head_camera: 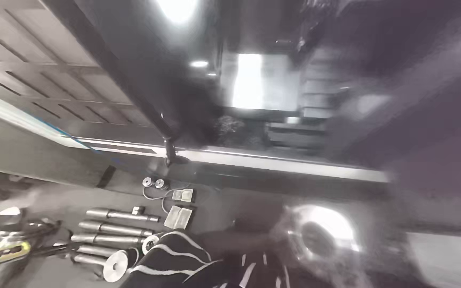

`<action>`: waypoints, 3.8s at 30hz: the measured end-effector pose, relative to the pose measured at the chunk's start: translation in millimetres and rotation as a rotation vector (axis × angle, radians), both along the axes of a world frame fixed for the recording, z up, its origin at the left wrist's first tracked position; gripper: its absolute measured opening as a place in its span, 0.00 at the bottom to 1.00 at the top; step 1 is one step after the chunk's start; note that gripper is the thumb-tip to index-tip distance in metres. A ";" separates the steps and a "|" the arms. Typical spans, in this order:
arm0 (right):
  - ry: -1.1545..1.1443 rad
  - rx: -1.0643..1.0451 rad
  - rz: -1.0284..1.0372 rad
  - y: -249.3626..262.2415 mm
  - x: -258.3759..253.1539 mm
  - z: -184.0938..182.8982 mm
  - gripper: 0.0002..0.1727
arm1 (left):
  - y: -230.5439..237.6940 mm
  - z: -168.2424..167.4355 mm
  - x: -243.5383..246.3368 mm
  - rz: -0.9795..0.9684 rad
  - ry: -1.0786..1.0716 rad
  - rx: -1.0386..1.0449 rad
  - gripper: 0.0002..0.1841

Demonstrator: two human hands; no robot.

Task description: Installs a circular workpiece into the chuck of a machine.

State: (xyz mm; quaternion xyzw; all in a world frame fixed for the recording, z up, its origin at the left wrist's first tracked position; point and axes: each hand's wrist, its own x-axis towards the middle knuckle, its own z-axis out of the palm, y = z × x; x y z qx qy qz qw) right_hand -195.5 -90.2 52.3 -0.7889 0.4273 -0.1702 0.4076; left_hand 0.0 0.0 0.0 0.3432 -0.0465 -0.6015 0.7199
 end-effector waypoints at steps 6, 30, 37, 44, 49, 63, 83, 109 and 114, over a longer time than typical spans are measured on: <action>-0.411 -0.246 0.279 -7.6 151.7 90.2 0.35 | 24.3 89.1 121.7 0.349 -0.043 -0.094 0.41; -0.899 1.151 0.641 -139.3 409.1 57.3 0.17 | -71.0 106.0 271.6 0.829 -0.068 0.148 0.44; -0.740 1.237 0.553 -139.3 487.4 34.9 0.16 | -60.3 64.5 347.1 0.753 0.041 0.067 0.50; -0.487 1.116 0.549 -132.3 600.2 18.7 0.11 | -57.1 9.1 452.4 0.761 0.102 -0.021 0.54; -0.438 1.083 0.431 -115.8 673.7 7.3 0.08 | -62.6 -15.2 528.4 0.804 0.141 -0.011 0.54; -0.439 0.926 0.393 -76.5 753.9 -18.0 0.17 | -61.9 -52.9 612.6 0.881 0.178 0.035 0.62; -0.292 0.968 0.412 -56.7 817.5 -4.0 0.26 | -54.6 -52.0 630.1 0.966 0.260 -0.070 0.37; 0.003 0.546 0.684 -45.4 853.0 0.4 0.33 | -58.9 -43.3 629.2 1.046 0.362 -0.089 0.32; 0.111 0.557 0.736 -48.0 850.5 5.4 0.39 | -61.5 -39.1 604.6 1.010 0.180 0.278 0.47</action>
